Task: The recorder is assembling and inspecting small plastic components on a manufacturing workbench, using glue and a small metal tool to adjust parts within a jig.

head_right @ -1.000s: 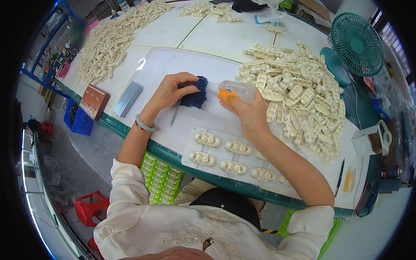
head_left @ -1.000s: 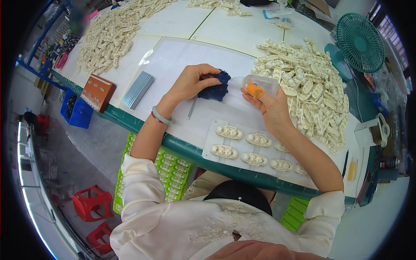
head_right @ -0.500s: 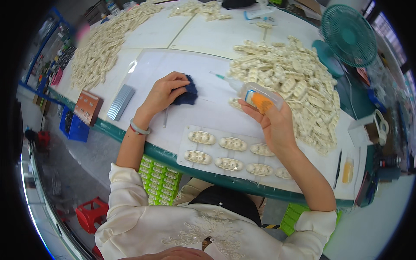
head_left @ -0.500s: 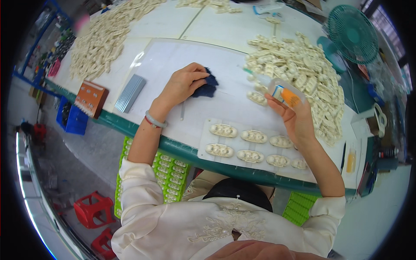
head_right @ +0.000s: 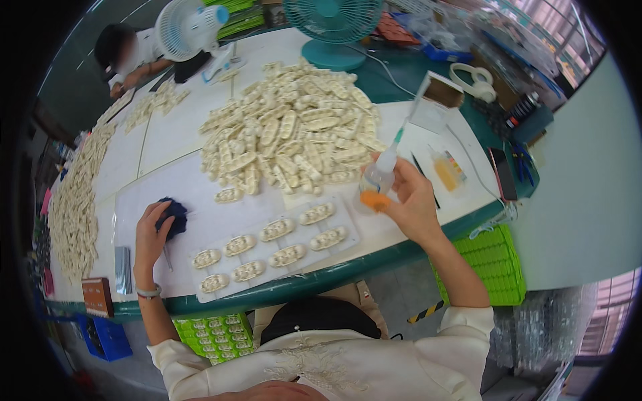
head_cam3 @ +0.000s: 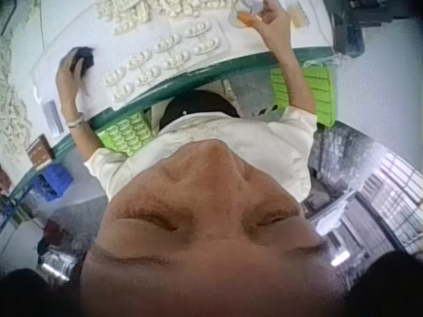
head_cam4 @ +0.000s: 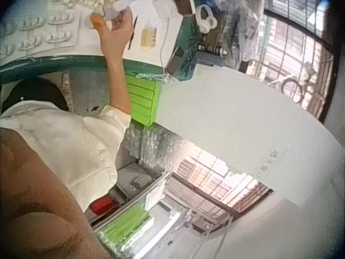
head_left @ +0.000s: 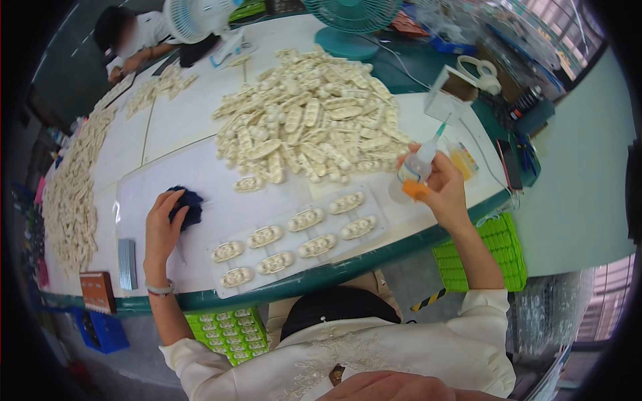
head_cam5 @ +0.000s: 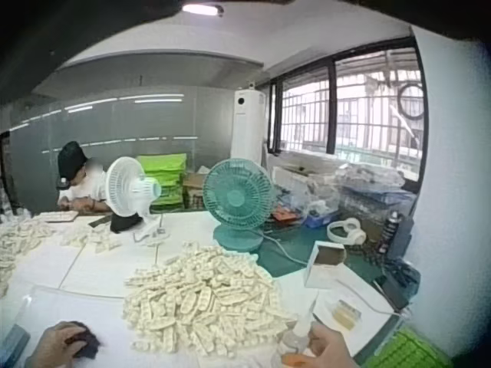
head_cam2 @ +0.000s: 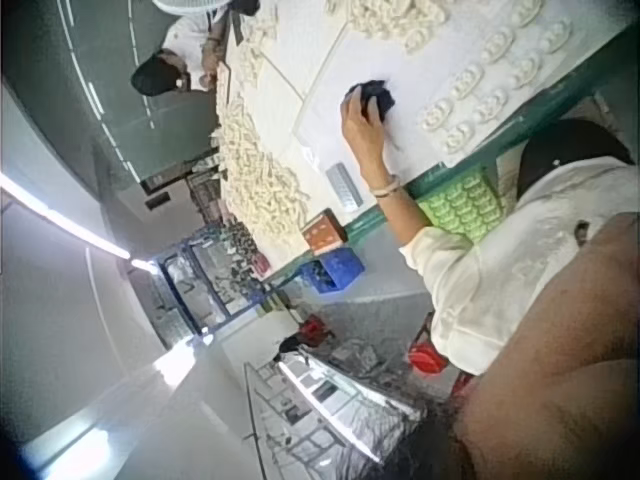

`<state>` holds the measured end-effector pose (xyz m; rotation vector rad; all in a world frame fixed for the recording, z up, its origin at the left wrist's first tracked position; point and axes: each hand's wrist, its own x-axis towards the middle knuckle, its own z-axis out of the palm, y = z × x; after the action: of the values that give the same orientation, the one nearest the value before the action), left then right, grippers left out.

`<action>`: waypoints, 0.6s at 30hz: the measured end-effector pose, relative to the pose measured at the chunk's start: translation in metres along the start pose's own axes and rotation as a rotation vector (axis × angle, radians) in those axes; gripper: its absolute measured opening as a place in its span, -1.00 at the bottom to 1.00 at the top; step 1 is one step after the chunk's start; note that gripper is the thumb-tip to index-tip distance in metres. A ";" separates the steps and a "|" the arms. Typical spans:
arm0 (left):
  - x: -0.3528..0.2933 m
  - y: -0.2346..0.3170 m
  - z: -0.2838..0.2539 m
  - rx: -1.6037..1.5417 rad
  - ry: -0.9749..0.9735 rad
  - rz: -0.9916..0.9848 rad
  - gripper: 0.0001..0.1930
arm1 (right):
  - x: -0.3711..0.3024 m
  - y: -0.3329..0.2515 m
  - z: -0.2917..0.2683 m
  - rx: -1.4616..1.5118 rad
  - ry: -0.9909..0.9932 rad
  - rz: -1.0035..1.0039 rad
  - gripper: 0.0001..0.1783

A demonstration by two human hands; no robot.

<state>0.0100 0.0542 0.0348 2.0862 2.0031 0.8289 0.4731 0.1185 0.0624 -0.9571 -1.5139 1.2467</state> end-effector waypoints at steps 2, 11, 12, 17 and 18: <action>-0.006 0.016 -0.008 0.056 0.016 -0.001 -0.69 | 0.009 0.003 -0.017 -0.229 0.208 -0.158 -0.39; -0.049 0.092 -0.010 -0.084 0.086 0.000 -0.73 | 0.099 0.057 -0.104 -0.469 0.416 -0.109 -0.51; -0.054 0.092 -0.009 -0.070 0.089 -0.026 -0.73 | 0.106 0.061 -0.103 -0.622 0.406 -0.092 -0.53; -0.087 0.077 -0.018 -0.062 0.324 -0.181 -0.79 | 0.133 0.121 -0.122 -0.774 0.468 -0.219 -0.54; -0.089 0.071 -0.018 -0.082 0.377 -0.235 -0.81 | 0.135 0.128 -0.143 -0.746 0.437 -0.096 -0.56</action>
<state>0.0671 -0.0432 0.0568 1.7042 2.2902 1.3084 0.5754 0.3079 -0.0311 -1.4921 -1.6497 0.3324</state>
